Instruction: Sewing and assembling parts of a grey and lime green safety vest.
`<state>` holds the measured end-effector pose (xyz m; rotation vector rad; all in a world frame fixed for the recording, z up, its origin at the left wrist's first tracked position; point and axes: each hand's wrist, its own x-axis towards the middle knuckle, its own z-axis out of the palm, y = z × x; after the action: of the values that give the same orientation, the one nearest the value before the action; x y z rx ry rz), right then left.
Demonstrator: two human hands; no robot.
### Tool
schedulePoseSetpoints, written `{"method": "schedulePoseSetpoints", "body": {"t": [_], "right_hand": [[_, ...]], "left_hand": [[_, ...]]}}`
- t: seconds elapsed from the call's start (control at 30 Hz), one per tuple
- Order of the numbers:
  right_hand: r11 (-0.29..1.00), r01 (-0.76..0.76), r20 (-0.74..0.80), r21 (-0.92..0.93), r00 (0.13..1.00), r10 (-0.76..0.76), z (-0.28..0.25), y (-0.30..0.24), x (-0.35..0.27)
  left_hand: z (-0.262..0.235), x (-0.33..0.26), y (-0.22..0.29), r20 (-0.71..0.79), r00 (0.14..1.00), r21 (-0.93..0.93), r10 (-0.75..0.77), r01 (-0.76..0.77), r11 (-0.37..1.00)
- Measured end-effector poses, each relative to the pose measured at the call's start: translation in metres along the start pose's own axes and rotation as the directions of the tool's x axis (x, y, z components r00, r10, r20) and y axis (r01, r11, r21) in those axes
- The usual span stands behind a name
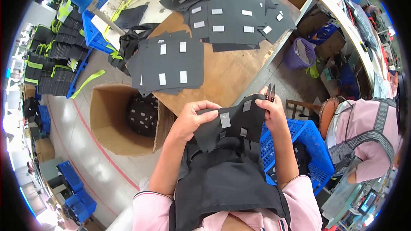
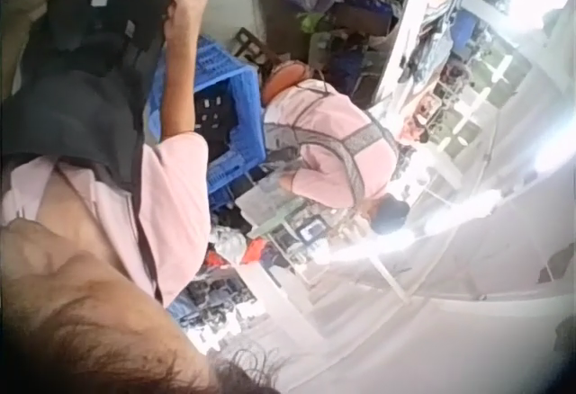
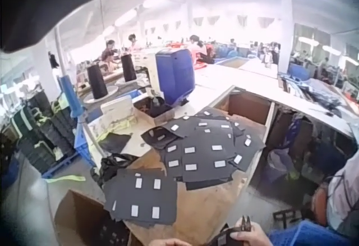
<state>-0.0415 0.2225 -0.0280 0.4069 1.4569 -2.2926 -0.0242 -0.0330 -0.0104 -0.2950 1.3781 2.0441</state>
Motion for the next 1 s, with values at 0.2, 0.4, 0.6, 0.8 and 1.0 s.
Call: {"method": "schedulePoseSetpoints", "body": {"t": [0.2, 0.4, 0.6, 0.8, 1.0], "right_hand": [[0.914, 0.323, -0.169, -0.244, 0.914, -0.368, 0.013, 0.027, 0.001], [0.25, 0.589, 0.309, -0.769, 0.684, -0.661, 0.046, 0.007, -0.041], [-0.083, 0.689, 0.628, -0.72, 0.595, -0.501, 0.049, 0.002, -0.036], [-0.144, 0.726, 0.677, -0.673, 0.527, -0.514, 0.051, -0.002, -0.034], [-0.12, 0.718, 0.624, -0.686, 0.495, -0.605, 0.046, -0.002, -0.039]], "left_hand": [[0.004, -0.004, -0.017, -0.105, 0.985, 0.014, 0.138, -0.137, 0.99], [0.017, -0.011, -0.005, -0.208, 0.952, 0.136, 0.223, -0.198, 0.971], [0.025, -0.02, 0.003, -0.181, 0.909, 0.363, 0.376, -0.293, 0.884], [0.031, -0.026, 0.013, -0.174, 0.952, 0.313, 0.252, -0.189, 0.931], [0.029, -0.026, 0.013, -0.163, 0.962, 0.383, 0.22, -0.144, 0.913]]}}
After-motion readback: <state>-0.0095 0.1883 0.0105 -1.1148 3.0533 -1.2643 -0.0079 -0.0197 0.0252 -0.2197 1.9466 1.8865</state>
